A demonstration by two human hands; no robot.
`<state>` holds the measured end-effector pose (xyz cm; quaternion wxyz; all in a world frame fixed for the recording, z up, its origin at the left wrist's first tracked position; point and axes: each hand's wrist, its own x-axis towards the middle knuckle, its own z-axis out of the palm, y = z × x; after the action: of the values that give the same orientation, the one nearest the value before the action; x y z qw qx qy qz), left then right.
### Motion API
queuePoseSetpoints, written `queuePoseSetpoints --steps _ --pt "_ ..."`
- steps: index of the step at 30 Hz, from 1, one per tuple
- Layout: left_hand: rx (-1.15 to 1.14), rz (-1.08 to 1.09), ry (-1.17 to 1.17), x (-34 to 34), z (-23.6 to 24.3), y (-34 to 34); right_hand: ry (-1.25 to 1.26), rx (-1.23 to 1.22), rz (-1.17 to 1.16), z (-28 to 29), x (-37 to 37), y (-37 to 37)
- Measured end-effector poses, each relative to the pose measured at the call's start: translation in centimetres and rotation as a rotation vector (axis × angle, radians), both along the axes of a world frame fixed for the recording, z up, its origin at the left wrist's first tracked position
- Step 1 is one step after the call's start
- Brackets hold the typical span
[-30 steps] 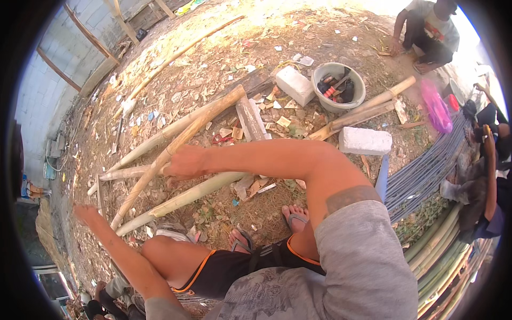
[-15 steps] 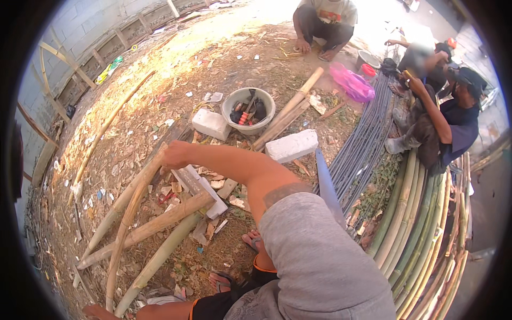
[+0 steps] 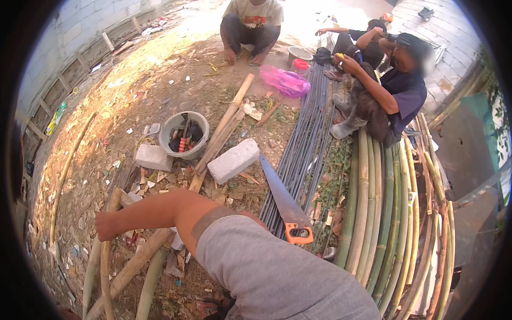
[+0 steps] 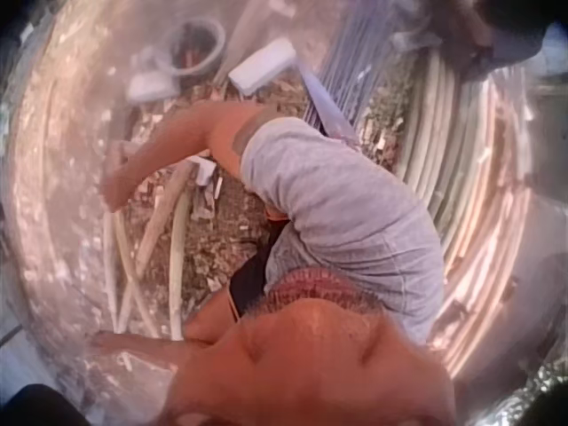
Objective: The person constructs a bamboo frame by hand and with a pair of pliers. They align bamboo poles, wrap wire around the joints, and use pliers to twist and tighten the wire to secure the structure.
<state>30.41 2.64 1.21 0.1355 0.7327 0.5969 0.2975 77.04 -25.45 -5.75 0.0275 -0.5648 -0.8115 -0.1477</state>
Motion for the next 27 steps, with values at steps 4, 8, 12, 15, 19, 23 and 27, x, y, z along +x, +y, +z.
queuePoseSetpoints --steps 4,8,12,15,19,23,27 --pt "-0.193 -0.301 -0.335 9.1 -1.0 -6.7 -0.109 0.213 0.41 0.6 -8.5 -0.6" --pt "-0.209 -0.469 -0.453 17.2 2.7 -15.7 0.007 0.451 0.709 2.9 -12.8 -0.4" --pt "-0.352 -0.478 -0.534 19.4 3.4 -19.2 0.129 0.546 0.789 3.6 -13.7 -1.8" --pt "-0.414 -0.48 -0.553 19.8 3.4 -20.7 0.148 0.483 0.764 2.4 -13.4 -2.5" --pt "-0.389 -0.404 -0.498 18.8 2.9 -20.0 0.143 0.423 0.703 2.2 -13.7 -2.7" --pt "-0.524 -0.348 -0.584 18.6 3.7 -20.8 0.126 0.453 0.71 3.1 -14.2 -2.3" --pt "-0.715 -0.391 -0.714 18.8 3.9 -21.0 0.165 0.487 0.789 2.4 -14.9 -1.5"
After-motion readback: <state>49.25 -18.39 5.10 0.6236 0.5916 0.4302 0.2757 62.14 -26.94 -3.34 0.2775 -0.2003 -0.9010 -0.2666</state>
